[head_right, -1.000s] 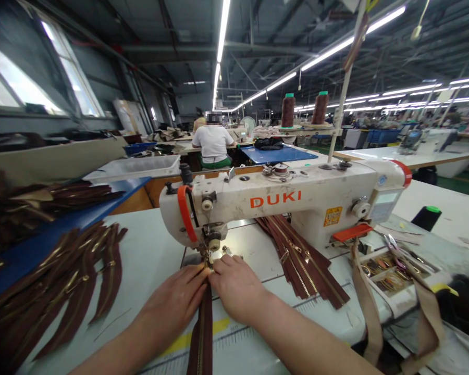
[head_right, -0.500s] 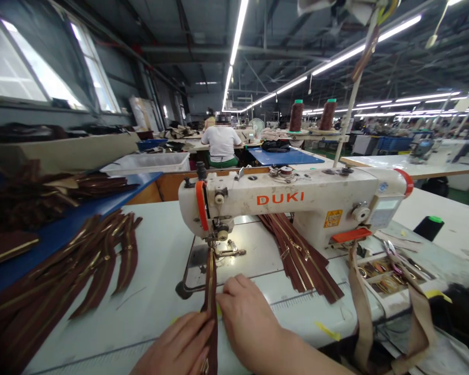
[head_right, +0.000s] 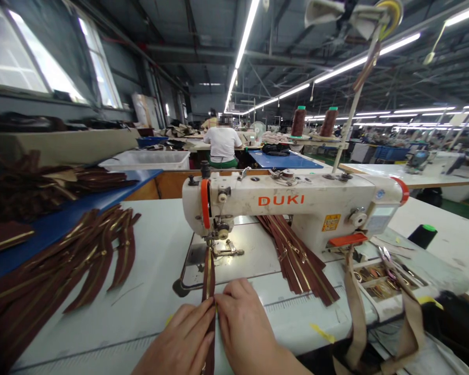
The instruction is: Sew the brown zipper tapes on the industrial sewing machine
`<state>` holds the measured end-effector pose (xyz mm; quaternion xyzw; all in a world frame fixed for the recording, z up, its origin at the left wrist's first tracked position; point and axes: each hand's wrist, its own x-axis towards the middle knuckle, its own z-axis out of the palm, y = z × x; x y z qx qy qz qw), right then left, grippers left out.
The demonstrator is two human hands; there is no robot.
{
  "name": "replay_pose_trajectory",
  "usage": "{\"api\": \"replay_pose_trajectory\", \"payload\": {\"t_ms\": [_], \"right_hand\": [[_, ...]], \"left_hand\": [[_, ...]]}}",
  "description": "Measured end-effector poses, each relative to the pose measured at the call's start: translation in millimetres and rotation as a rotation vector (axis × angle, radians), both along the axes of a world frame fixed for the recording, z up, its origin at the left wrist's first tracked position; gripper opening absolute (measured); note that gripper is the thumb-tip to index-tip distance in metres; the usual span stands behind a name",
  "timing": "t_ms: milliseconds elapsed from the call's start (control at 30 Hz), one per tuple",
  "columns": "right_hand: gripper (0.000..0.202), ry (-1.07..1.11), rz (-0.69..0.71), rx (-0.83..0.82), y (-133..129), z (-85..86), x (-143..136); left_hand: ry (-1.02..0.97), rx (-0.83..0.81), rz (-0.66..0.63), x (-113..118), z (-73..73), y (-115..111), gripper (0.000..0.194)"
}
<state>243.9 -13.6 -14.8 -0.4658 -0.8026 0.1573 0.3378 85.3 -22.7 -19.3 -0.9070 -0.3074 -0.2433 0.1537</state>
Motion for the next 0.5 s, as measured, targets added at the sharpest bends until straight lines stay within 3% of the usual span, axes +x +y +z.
{"api": "replay_pose_trajectory", "payload": {"t_ms": [267, 500], "right_hand": [[0.019, -0.058, 0.014, -0.001, 1.4, -2.2, -0.3], [0.012, -0.391, 0.012, 0.136, 4.4, -7.3, -3.4]], "left_hand": [[-0.042, 0.043, -0.074, -2.8, 0.8, 1.3, 0.039], [-0.142, 0.027, -0.089, -1.3, -7.1, 4.2, 0.036]]}}
